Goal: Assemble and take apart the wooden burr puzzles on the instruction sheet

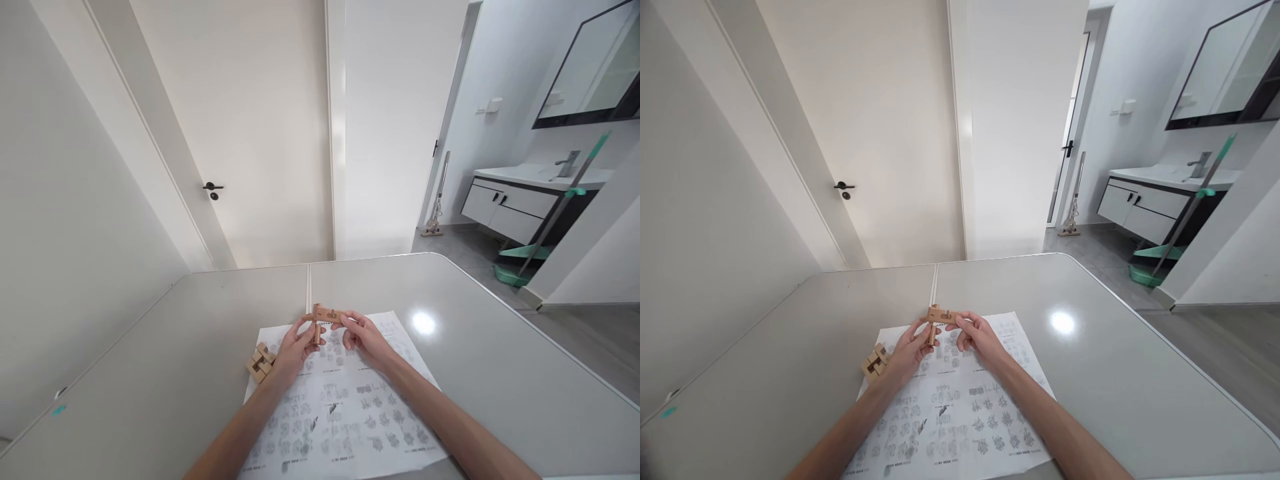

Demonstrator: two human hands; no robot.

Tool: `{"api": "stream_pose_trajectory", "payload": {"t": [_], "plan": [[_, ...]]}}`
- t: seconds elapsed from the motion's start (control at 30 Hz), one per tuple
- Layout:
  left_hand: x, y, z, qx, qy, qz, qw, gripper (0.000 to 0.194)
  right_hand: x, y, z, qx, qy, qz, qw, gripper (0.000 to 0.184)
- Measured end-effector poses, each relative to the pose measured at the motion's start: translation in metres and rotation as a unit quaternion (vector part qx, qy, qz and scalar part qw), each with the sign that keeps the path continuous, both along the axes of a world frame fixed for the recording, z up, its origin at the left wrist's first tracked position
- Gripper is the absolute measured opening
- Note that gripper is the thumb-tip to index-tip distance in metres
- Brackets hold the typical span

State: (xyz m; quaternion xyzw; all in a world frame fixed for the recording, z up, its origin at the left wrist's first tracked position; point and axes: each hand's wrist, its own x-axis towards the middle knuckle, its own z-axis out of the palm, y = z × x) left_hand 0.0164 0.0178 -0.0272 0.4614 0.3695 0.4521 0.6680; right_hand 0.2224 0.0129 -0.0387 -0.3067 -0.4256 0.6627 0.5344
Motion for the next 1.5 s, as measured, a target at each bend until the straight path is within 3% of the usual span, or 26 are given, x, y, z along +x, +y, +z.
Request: {"api": "stream_pose_trajectory", "payload": {"t": [0.67, 0.9, 1.5], "plan": [[0.002, -0.003, 0.008, -0.004, -0.014, -0.010, 1.000, 0.059, 0.000, -0.001, 0.000, -0.036, 0.004, 0.008, 0.999, 0.040], [0.003, -0.001, 0.004, -0.003, -0.006, -0.004, 1.000, 0.062, -0.002, -0.002, 0.001, 0.004, -0.022, 0.009, 1.000, 0.038], [0.003, -0.007, 0.006, 0.028, -0.007, -0.067, 0.997, 0.062, -0.008, -0.002, -0.007, 0.069, -0.078, 0.003, 0.995, 0.038]]}}
